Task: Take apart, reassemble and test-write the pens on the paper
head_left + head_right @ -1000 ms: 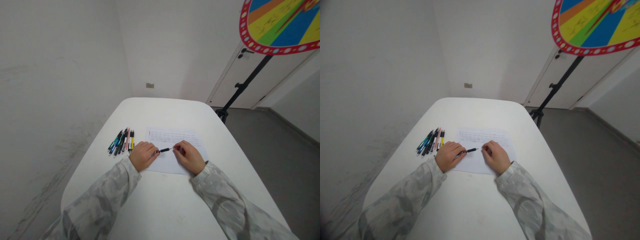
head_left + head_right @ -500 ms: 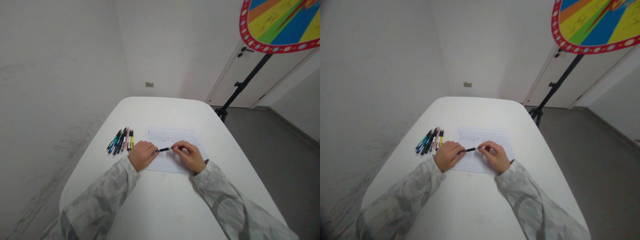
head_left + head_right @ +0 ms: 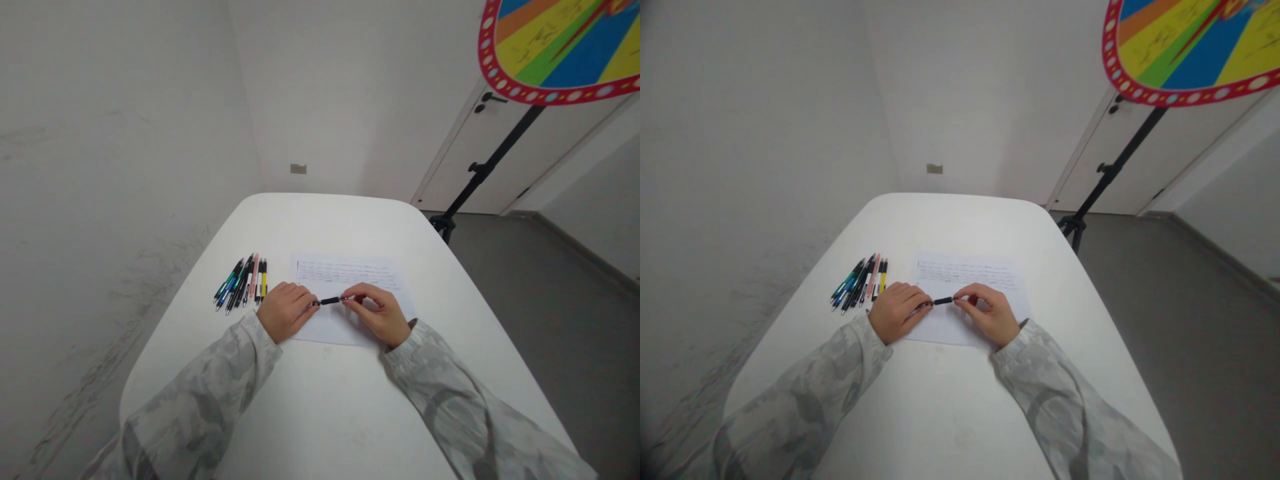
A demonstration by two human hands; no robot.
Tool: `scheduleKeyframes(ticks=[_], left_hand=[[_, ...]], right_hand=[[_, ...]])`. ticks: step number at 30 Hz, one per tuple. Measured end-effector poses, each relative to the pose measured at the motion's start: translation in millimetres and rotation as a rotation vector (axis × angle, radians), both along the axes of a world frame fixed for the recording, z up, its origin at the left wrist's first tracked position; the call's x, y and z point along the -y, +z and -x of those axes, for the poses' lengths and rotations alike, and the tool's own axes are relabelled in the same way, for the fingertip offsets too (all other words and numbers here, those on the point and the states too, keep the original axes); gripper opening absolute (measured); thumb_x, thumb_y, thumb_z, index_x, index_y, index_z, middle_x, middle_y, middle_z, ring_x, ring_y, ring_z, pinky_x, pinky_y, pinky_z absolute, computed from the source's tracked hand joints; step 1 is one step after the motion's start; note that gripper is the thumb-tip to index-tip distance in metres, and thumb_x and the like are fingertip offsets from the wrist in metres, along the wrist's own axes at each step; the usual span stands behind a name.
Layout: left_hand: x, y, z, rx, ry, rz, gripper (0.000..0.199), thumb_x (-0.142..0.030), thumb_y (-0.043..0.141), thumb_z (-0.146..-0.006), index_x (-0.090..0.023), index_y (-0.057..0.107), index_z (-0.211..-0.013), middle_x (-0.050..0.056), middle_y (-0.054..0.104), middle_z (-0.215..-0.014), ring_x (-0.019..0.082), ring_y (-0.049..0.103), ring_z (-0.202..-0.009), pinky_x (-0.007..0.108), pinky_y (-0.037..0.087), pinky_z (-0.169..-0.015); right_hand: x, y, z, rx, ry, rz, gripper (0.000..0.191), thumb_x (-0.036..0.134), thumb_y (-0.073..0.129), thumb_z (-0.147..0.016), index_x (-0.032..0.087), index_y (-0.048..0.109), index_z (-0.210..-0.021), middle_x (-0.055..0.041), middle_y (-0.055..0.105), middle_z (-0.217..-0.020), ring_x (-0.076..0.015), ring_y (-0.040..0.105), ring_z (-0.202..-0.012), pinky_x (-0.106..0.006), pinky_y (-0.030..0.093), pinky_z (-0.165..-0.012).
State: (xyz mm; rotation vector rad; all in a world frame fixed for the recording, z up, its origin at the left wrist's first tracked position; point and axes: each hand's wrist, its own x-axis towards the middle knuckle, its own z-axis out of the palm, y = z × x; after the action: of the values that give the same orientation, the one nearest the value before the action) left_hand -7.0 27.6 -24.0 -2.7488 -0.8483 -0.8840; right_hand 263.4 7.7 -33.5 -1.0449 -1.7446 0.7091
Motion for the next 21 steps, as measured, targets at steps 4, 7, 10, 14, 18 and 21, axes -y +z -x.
scheduleKeyframes(ticks=[4,7,10,14,18,21], left_hand=[[0.9,1.6,-0.9,0.001,-0.008,-0.001,0.022,-0.033,0.054,-0.111,-0.019,0.069,-0.103,0.005,0.075,-0.092,0.020,0.065,-0.082,0.038,0.046,-0.076],[1.5,2.2,-1.3,-0.003,-0.009,-0.017,0.023,-0.033,0.054,-0.111,-0.019,0.069,-0.103,0.005,0.075,-0.091,0.020,0.065,-0.082,0.037,0.046,-0.076],[1.8,2.1,-1.7,-0.003,-0.022,-0.040,0.022,-0.032,0.054,-0.111,-0.019,0.069,-0.104,0.005,0.075,-0.091,0.020,0.065,-0.082,0.038,0.046,-0.075],[2.1,1.0,-2.1,-0.009,-0.030,-0.036,0.021,-0.032,0.054,-0.111,-0.018,0.070,-0.104,0.005,0.074,-0.091,0.020,0.065,-0.083,0.037,0.047,-0.076],[3.4,0.9,-3.4,-0.027,-0.026,-0.027,0.024,-0.032,0.052,-0.111,-0.019,0.071,-0.105,0.006,0.074,-0.092,0.020,0.066,-0.084,0.038,0.048,-0.076],[4.4,2.5,-5.1,-0.032,-0.028,-0.035,0.024,-0.032,0.052,-0.111,-0.019,0.071,-0.104,0.006,0.074,-0.091,0.020,0.066,-0.083,0.037,0.049,-0.076]], right_hand=[[0.8,-0.8,0.1,0.017,0.005,-0.018,0.019,0.045,0.075,-0.097,0.027,0.081,-0.098,-0.0059,0.080,-0.090,-0.0218,0.069,-0.075,-0.039,0.058,-0.075],[1.0,-2.1,-0.2,0.030,-0.002,-0.030,0.018,0.044,0.074,-0.097,0.026,0.079,-0.098,-0.0053,0.078,-0.087,-0.0206,0.066,-0.072,-0.037,0.056,-0.071],[1.3,-2.7,-0.8,0.058,0.008,-0.019,0.019,0.044,0.072,-0.099,0.025,0.077,-0.096,-0.0037,0.072,-0.080,-0.0193,0.063,-0.068,-0.035,0.052,-0.068],[1.8,-1.1,-0.5,0.128,0.023,0.008,0.027,0.047,0.065,-0.103,0.025,0.070,-0.087,-0.0023,0.066,-0.073,-0.0191,0.059,-0.066,-0.034,0.048,-0.066],[1.6,-1.5,1.1,0.217,0.001,-0.006,0.036,0.050,0.057,-0.106,0.025,0.063,-0.081,-0.0009,0.062,-0.069,-0.0177,0.053,-0.062,-0.031,0.042,-0.062],[1.6,-3.0,1.5,0.284,-0.004,-0.024,0.039,0.049,0.051,-0.108,0.025,0.059,-0.078,-0.0005,0.060,-0.068,-0.0174,0.052,-0.061,-0.031,0.040,-0.063]])
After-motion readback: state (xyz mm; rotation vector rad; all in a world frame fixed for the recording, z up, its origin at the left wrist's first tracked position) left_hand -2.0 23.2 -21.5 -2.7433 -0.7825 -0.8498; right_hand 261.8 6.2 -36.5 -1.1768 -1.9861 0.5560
